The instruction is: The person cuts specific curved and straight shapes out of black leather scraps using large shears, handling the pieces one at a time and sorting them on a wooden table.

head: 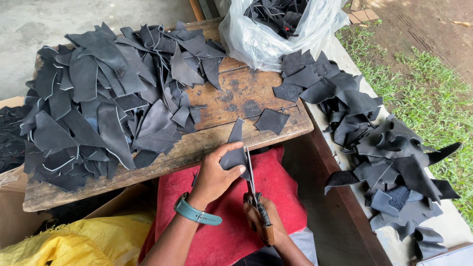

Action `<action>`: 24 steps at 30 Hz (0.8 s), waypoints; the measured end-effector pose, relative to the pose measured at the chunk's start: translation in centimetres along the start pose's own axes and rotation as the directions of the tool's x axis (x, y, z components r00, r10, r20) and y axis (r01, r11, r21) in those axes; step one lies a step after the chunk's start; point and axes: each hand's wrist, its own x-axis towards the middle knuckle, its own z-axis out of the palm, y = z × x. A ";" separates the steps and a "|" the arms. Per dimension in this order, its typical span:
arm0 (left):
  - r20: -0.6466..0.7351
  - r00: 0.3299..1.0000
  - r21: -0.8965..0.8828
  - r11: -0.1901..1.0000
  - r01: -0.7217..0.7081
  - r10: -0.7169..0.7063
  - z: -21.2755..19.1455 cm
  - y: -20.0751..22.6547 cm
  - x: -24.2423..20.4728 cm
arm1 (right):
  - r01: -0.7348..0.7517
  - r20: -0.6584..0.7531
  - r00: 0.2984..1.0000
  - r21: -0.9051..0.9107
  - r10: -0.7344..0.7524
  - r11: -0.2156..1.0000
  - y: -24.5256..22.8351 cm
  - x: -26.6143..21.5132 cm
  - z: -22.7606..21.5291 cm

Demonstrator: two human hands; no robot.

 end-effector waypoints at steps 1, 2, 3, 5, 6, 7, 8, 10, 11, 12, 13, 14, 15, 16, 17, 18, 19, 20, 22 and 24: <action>-0.001 1.000 0.006 1.000 -0.026 0.026 0.0 0.0 0.0 | -0.086 -0.035 0.996 0.011 0.086 0.996 0.1 0.1 0.3; -0.002 1.000 -0.009 1.000 -0.004 0.004 0.1 -0.1 -0.1 | -0.174 -0.068 0.982 0.025 0.175 0.984 0.3 0.0 0.7; -0.004 1.000 -0.024 1.000 0.017 -0.017 0.1 -0.3 -0.2 | -0.151 -0.070 0.985 0.059 0.155 0.987 0.5 0.1 1.1; -0.011 0.999 -0.059 0.997 0.047 -0.048 0.3 -0.5 -0.5 | -0.106 -0.078 0.990 0.126 0.117 0.986 0.9 -0.2 1.6; -0.023 0.998 -0.079 0.996 0.048 -0.050 0.4 -0.6 -0.3 | -0.074 -0.069 0.994 0.107 0.082 0.992 0.8 -0.2 1.5; -0.034 0.998 -0.099 0.994 0.049 -0.052 0.4 -0.6 -0.2 | -0.042 -0.060 0.997 0.088 0.047 0.995 0.6 -0.2 1.2; -0.041 0.997 -0.108 0.993 0.053 -0.058 0.4 -0.7 -0.2 | -0.012 -0.048 0.999 0.067 0.016 0.998 0.5 -0.5 0.9; -0.057 0.996 -0.130 0.990 0.057 -0.065 0.0 -0.7 -0.2 | -0.082 -0.003 0.996 0.216 0.084 0.973 -0.1 -1.0 0.4; -0.051 0.995 -0.160 0.984 0.081 -0.090 -0.1 -0.8 0.0 | -0.116 0.023 0.993 0.285 0.114 0.952 -0.5 -1.1 0.1; -0.043 0.992 -0.189 0.976 0.111 -0.121 -0.3 -0.8 -0.2 | -0.100 0.053 0.995 0.250 0.089 0.963 -0.7 -1.4 -0.1; -0.033 0.988 -0.217 0.966 0.141 -0.152 -0.3 -0.9 -0.3 | -0.083 0.084 0.994 0.214 0.066 0.973 -1.0 -1.6 -0.2; -0.031 0.988 -0.237 0.961 0.139 -0.151 -0.4 -0.8 -0.4 | -0.060 0.116 0.992 0.184 0.039 0.981 -1.3 -1.6 -0.1; -0.029 0.988 -0.256 0.957 0.137 -0.149 -0.4 -0.7 -0.3 | -0.036 0.112 0.994 0.157 0.019 0.987 -1.5 -1.6 0.0; -0.023 0.989 -0.274 0.952 0.136 -0.148 -0.3 -0.7 -0.3 | -0.012 0.107 0.994 0.132 -0.002 0.991 -1.7 -1.6 0.3; -0.037 0.990 -0.288 0.950 0.118 -0.134 -0.2 -0.6 -0.3 | 0.011 0.102 0.995 0.107 -0.022 0.994 -1.8 -1.5 0.5; -0.048 0.992 -0.302 0.948 0.100 -0.120 0.1 -0.6 -0.3 | 0.011 0.090 0.996 0.089 -0.019 0.996 -1.9 -1.2 0.7; -0.060 0.992 -0.317 0.945 0.083 -0.107 0.5 -0.5 -0.4 | 0.011 0.078 0.997 0.072 -0.016 0.997 -1.9 -0.7 0.8; -0.053 0.994 -0.304 0.950 0.072 -0.092 0.9 -0.4 -0.4 | 0.009 0.064 0.998 0.055 -0.013 0.998 -1.9 -0.3 0.8; -0.037 0.997 -0.281 0.958 0.050 -0.063 1.7 -0.3 -0.7 | 0.020 0.036 0.999 0.061 -0.022 0.998 -1.8 0.6 0.5; -0.008 0.999 -0.226 0.973 0.050 -0.053 2.4 -0.1 -1.1 | 0.041 0.006 0.999 0.054 -0.041 0.998 -1.6 1.2 0.0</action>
